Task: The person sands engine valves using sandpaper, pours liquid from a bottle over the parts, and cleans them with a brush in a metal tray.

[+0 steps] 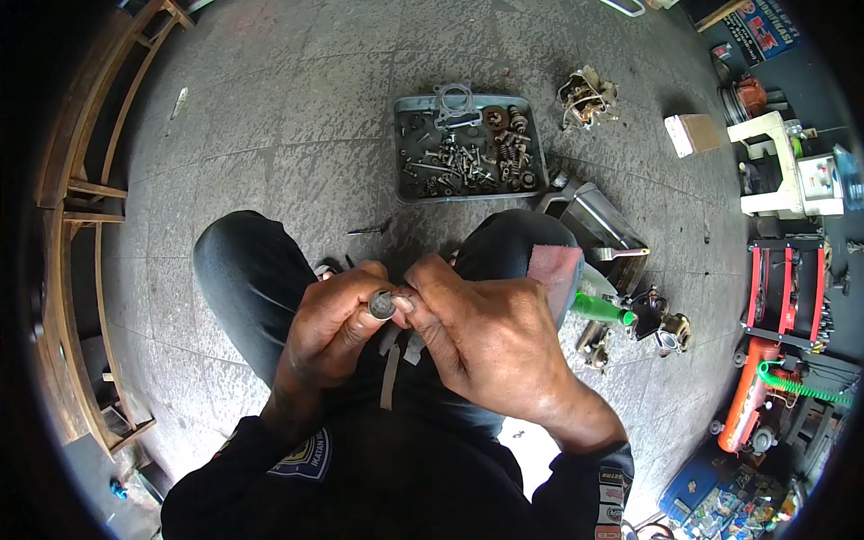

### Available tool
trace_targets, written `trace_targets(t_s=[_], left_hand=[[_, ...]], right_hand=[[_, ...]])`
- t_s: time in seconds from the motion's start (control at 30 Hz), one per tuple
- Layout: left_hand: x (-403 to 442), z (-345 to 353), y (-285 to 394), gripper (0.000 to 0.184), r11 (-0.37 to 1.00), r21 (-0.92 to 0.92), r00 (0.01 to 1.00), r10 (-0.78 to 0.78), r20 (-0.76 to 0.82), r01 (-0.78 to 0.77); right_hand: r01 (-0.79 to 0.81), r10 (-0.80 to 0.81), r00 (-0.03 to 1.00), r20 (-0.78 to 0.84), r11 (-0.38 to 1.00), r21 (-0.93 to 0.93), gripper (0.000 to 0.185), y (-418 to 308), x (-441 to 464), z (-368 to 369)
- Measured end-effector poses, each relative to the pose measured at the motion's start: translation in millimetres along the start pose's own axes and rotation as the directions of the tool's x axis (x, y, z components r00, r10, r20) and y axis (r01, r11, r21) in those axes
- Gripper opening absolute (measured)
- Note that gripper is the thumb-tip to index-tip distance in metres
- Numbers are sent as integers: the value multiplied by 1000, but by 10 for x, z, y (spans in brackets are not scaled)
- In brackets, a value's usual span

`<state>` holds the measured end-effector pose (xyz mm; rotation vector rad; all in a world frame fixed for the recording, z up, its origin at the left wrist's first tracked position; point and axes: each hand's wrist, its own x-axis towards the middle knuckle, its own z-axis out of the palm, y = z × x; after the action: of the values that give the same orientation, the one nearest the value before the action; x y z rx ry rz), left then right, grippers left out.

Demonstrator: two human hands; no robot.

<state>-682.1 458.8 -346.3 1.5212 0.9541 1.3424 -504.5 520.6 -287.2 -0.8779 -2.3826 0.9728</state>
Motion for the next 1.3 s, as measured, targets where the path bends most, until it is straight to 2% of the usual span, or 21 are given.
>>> trace_targets(t_s=[0.1,0.2,0.3,0.4,0.47,0.57,0.7,0.8,0.87,1.1,1.17,1.3], left_hand=[[-8,-5,-9,21,999,20,1000,26,-7,-26],[-6,-33,8,22,1000,20,1000,2,24,-3],[-3,-31,3,22,999,35,999,9,31,-10],[-7,-21,8,23,999,33,1000,-22,-11,22],[-9,-38,35,23,999,17,999,-37,15,37],[-15,-33,26,24,1000,-5,999,-26,25,27],[2,-36,42,24,999,-41,998,-26,52,28],[5,-30,14,23,997,-55,996,-58,69,62],[-1,-15,-11,21,999,-37,999,-16,31,17],[9,-13,23,20,998,-60,1000,-16,7,16],[6,-35,29,21,998,-59,998,-5,61,9],[-13,-19,27,22,988,-147,992,-36,119,53]], right_hand=[[24,-24,999,-21,999,23,15,16,2,7],[50,-46,996,73,997,-58,14,5,20,-30],[83,-83,996,41,997,-3,14,27,19,4],[13,-12,999,-30,999,32,15,4,20,33],[83,-83,996,13,996,-24,16,1,26,2],[106,-99,990,103,992,-70,17,5,36,-81],[139,-140,987,81,990,17,18,25,44,-84],[94,-98,994,58,994,61,14,5,37,-82],[52,-51,998,33,999,-10,12,-11,23,-55],[31,-30,999,22,999,-20,10,-34,26,-55],[129,-129,989,69,992,-2,14,19,50,-85],[135,-138,979,151,990,32,13,65,44,-143]])
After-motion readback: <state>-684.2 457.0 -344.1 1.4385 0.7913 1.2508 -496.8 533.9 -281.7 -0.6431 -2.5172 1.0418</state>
